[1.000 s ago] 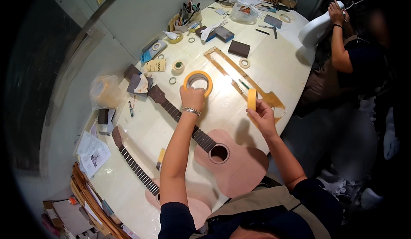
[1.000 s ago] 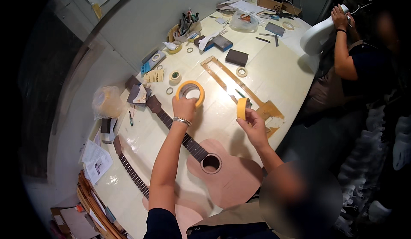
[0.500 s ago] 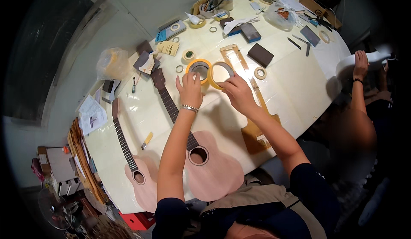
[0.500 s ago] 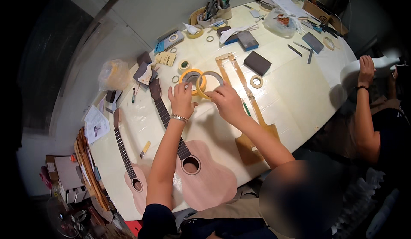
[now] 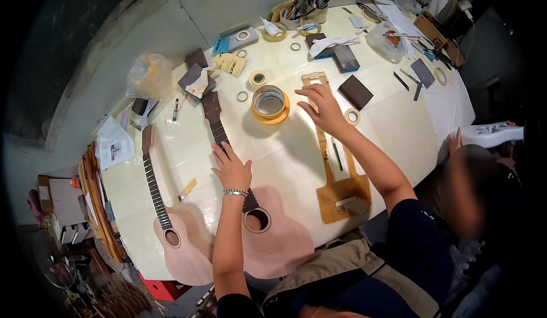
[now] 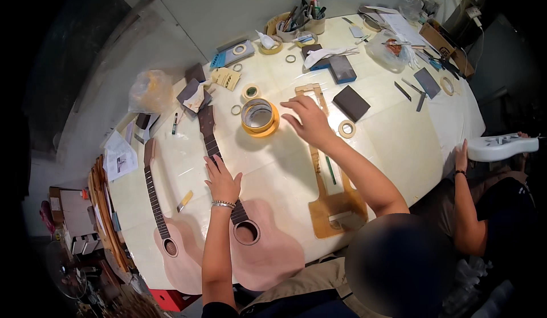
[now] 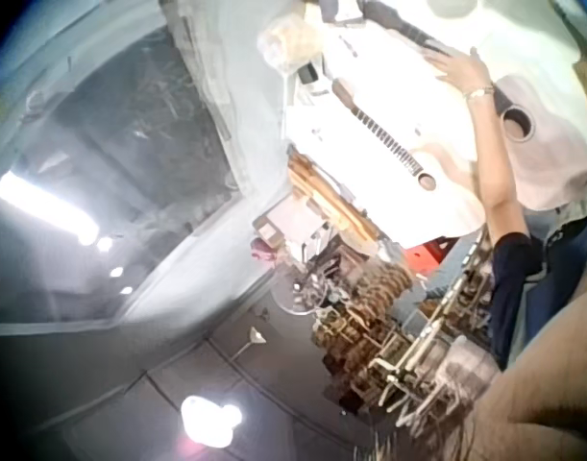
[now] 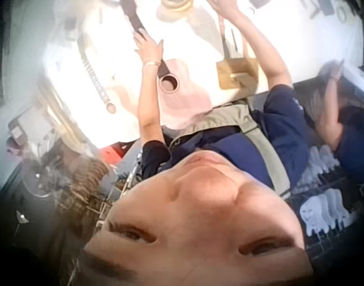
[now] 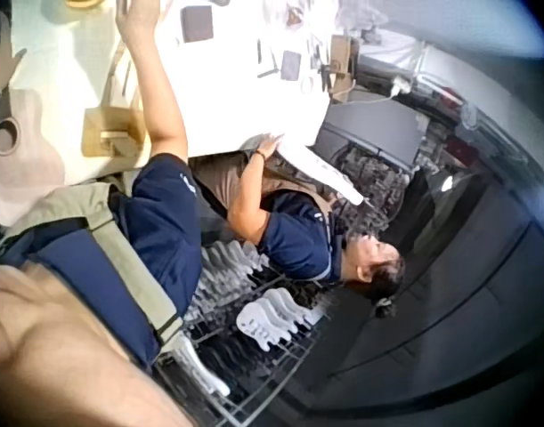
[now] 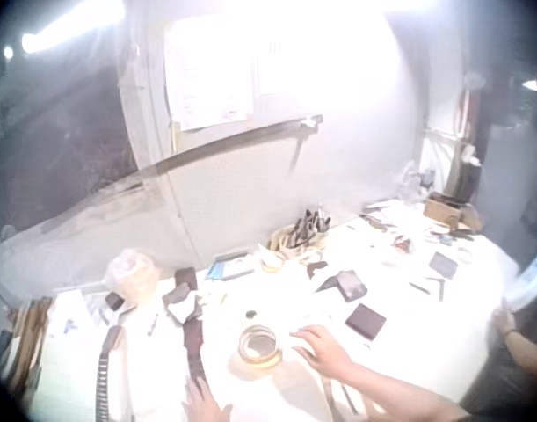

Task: The person moves a rack of unfinished guitar bodies through a workshop and places two on a workbench. They use a wooden template to mark positions on the guitar bodies with a pencil, then apply masking tape to the marked areas.

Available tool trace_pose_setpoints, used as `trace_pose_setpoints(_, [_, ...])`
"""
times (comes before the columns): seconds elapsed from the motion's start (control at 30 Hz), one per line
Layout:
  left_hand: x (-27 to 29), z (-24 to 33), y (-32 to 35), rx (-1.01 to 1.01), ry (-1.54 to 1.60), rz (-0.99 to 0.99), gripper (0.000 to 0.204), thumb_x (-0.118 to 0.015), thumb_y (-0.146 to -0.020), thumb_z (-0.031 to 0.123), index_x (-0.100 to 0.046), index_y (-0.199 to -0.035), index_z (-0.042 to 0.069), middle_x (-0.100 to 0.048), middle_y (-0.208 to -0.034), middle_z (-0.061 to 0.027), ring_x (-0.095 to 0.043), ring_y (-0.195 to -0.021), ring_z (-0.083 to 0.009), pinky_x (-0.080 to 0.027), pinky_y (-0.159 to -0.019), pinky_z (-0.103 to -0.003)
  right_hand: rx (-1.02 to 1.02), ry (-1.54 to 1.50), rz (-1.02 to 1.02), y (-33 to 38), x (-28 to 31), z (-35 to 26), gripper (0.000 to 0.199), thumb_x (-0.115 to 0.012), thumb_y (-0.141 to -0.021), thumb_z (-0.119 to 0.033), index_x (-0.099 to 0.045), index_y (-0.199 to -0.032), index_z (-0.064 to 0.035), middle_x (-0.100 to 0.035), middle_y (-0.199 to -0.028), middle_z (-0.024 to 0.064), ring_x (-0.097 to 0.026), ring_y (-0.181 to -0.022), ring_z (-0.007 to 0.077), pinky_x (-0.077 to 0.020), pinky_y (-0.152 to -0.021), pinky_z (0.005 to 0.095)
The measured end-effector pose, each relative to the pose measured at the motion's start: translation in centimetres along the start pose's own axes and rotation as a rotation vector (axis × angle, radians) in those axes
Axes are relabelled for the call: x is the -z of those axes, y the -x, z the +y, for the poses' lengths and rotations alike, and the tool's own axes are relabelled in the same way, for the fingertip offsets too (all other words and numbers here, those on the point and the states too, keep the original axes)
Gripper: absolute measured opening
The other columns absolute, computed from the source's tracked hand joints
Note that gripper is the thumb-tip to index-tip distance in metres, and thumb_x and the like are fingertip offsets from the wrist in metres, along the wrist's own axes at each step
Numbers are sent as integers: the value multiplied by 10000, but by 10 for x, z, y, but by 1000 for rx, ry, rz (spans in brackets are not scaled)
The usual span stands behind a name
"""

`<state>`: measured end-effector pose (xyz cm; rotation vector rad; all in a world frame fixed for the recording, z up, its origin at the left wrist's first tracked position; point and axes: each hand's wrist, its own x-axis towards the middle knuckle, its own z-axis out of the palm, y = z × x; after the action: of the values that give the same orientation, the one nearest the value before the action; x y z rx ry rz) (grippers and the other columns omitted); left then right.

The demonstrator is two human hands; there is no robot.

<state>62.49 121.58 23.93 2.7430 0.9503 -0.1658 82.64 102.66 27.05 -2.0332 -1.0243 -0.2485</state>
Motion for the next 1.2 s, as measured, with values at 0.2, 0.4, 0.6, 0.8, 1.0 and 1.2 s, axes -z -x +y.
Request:
trace_pose_setpoints(0.2, [-8,7,-4,68,-116,14,845,-625,-761,133,-70,-1377,-30,1,-1449,-229,-124,-1333,-369,-347,-917,-603,-280,32,30,-24,39,109,214,-556,-843,-158,-587,-1003,-18,-553,-944,141,-530,-913,300,-425,-809,360])
trace_pose_setpoints(0.4, [-6,7,-7,57,-89,3,868,-609,-729,42,-41,-1382,-29,22,-1449,-234,-146,-1318,-407,-264,-945,-633,-292,341,332,-135,55,294,296,-536,-796,-133,-561,-1033,41,-544,-1050,227,-511,-995,353,-399,-889,403])
trace_pose_setpoints(0.6, [-3,10,-8,39,-76,-8,848,-512,-669,-45,-41,-1374,-52,4,-1429,-288,-135,-1306,-450,-192,-974,-631,-761,650,59,-201,70,432,352,-468,-783,-186,-599,-1034,23,-497,-1175,213,-407,-1166,370,-299,-1002,409])
trace_pose_setpoints(0.8, [-7,16,-10,121,-122,-62,808,-468,-661,-69,-63,-1361,-80,-22,-1418,-305,-124,-1300,-468,-186,-984,-623,-935,770,-38,-216,84,471,377,-477,-772,-220,-610,-1086,-58,-457,-1268,170,-370,-1225,353,-125,-1071,465])
trace_pose_setpoints(1.0, [2,29,-7,171,-103,-70,809,-453,-659,-79,-59,-1365,-78,-4,-1433,-277,-118,-1311,-448,-185,-991,-619,-800,494,240,-233,79,427,300,-611,-734,-182,-643,-1006,-61,-646,-965,121,-629,-861,266,-424,-878,418])
trace_pose_setpoints(1.2, [-6,13,-10,49,-146,71,763,-499,-701,-40,-121,-1364,-52,-85,-1405,-292,-208,-1284,-438,-221,-927,-676,-569,-1333,590,-186,88,289,450,-598,-794,26,-393,-1194,9,-545,-1127,162,-532,-1075,218,-429,-942,323])
